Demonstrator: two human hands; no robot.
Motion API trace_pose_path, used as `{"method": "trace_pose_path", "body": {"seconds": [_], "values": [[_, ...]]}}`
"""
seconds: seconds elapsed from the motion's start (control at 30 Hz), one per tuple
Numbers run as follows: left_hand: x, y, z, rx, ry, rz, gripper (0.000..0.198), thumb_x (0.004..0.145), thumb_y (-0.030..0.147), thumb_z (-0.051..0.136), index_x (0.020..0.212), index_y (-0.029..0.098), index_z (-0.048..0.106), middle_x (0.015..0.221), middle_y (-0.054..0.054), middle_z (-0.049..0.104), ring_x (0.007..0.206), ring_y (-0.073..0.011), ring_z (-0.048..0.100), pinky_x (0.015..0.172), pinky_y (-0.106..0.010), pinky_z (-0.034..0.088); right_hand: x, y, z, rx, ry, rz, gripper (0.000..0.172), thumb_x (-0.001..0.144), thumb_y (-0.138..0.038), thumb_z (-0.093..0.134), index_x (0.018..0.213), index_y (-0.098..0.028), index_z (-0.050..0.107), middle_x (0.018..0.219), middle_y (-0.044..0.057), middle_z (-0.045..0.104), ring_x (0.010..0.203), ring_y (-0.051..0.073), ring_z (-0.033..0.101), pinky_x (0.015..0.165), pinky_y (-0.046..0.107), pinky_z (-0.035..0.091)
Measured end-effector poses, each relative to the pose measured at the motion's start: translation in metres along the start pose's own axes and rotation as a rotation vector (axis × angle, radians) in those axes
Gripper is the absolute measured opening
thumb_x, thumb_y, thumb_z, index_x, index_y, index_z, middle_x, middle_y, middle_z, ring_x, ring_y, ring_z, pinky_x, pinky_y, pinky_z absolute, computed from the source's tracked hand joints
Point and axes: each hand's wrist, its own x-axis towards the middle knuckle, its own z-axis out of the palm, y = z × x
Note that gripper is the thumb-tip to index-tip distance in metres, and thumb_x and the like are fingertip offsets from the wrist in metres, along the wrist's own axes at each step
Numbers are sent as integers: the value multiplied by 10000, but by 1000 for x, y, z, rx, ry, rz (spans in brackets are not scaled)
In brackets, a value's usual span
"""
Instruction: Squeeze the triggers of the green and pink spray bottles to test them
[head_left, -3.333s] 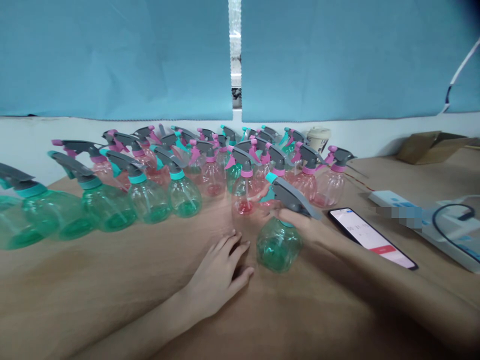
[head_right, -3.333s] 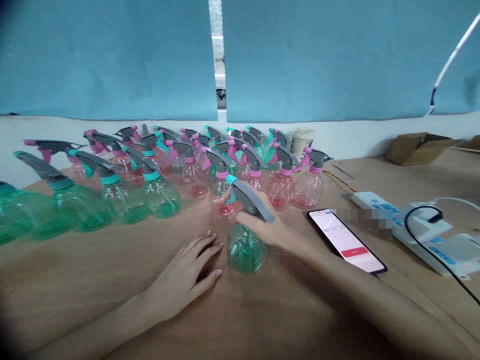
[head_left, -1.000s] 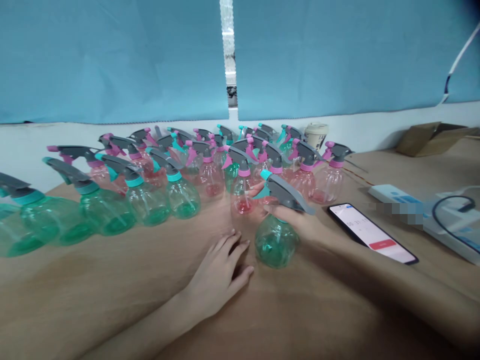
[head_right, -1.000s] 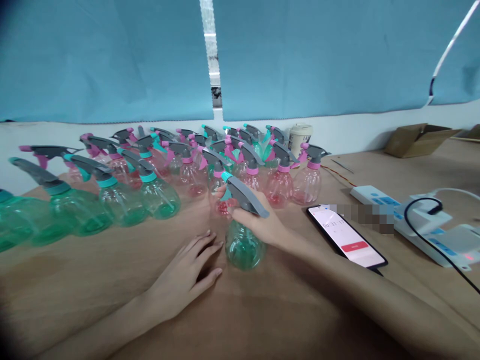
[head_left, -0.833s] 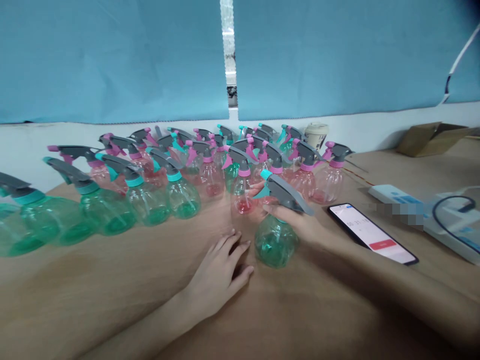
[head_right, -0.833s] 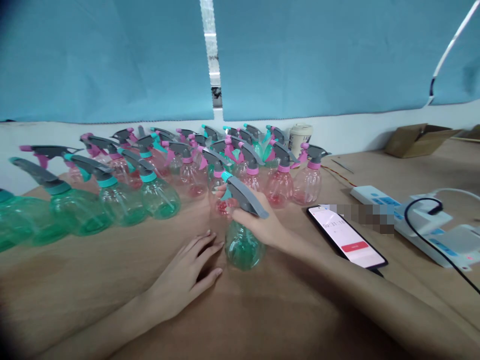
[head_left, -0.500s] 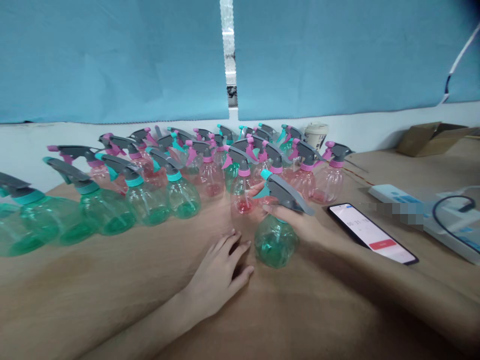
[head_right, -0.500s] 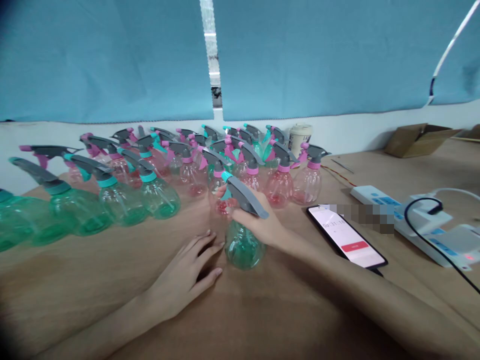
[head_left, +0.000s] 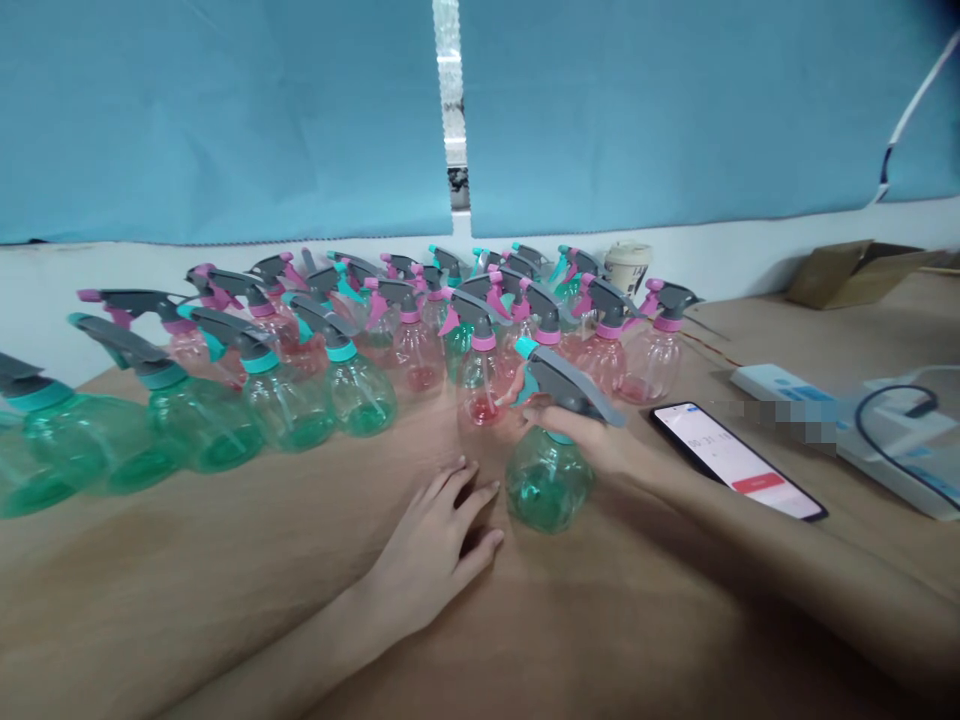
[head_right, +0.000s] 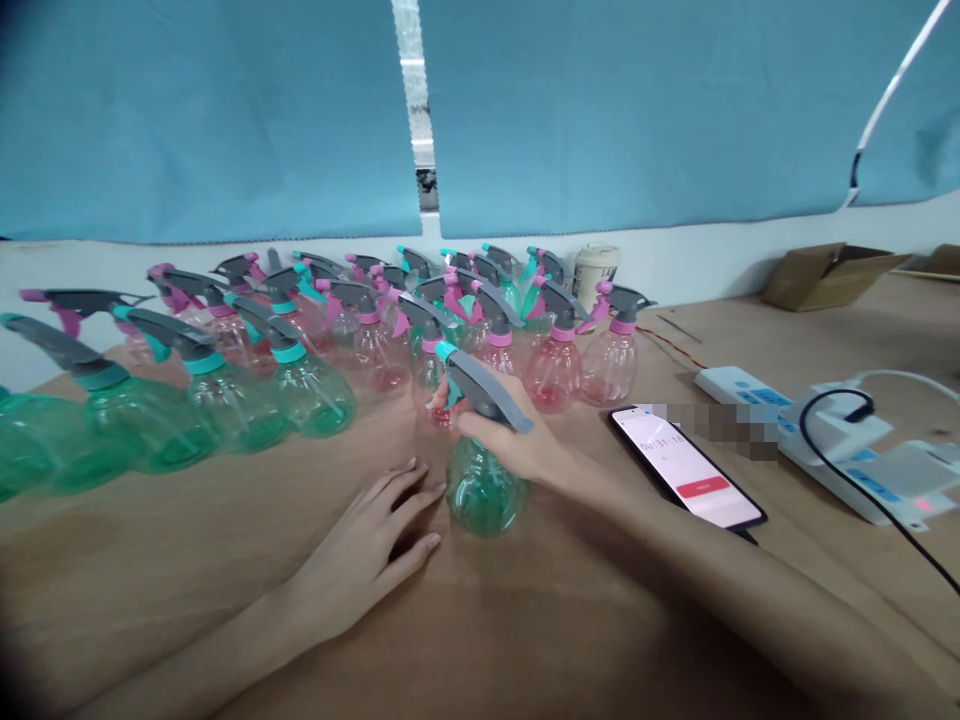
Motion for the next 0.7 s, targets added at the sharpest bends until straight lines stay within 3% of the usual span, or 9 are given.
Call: {"method": "trace_pose_path", "body": {"seconds": [0.1,0.3,0.43,0.7], "values": [[0,0,1,-6,-3,0,405,899,395,426,1250,195,450,1320,-114,412,1242,-275,322,994,-462,303,0,5,-1,54,-29,-51,86,729,-240,517,799,-227,567,759,-6,575,737,157,557,711,313,448],[-2,-1,1,-6,11,-1,409,897,397,430,1252,195,446,1326,-112,407,1241,-276,324,994,-466,303,0,12,-2,89,-7,-15,64,712,-268,565,756,-222,554,752,-10,568,710,145,547,675,299,441],[-2,-1,1,-3,11,-4,416,896,406,427,1247,185,452,1326,-120,406,1242,-279,323,995,-466,304,1,9,-2,76,-25,1,139,717,-258,555,847,-237,599,773,-6,608,757,159,575,703,311,455],[-1,1,0,-7,16,-1,408,899,401,423,1249,192,450,1321,-114,414,1238,-275,332,995,-463,306,-4,-4,0,11,60,-1,255,722,-275,566,974,-276,609,843,5,646,797,198,597,741,363,458]]}}
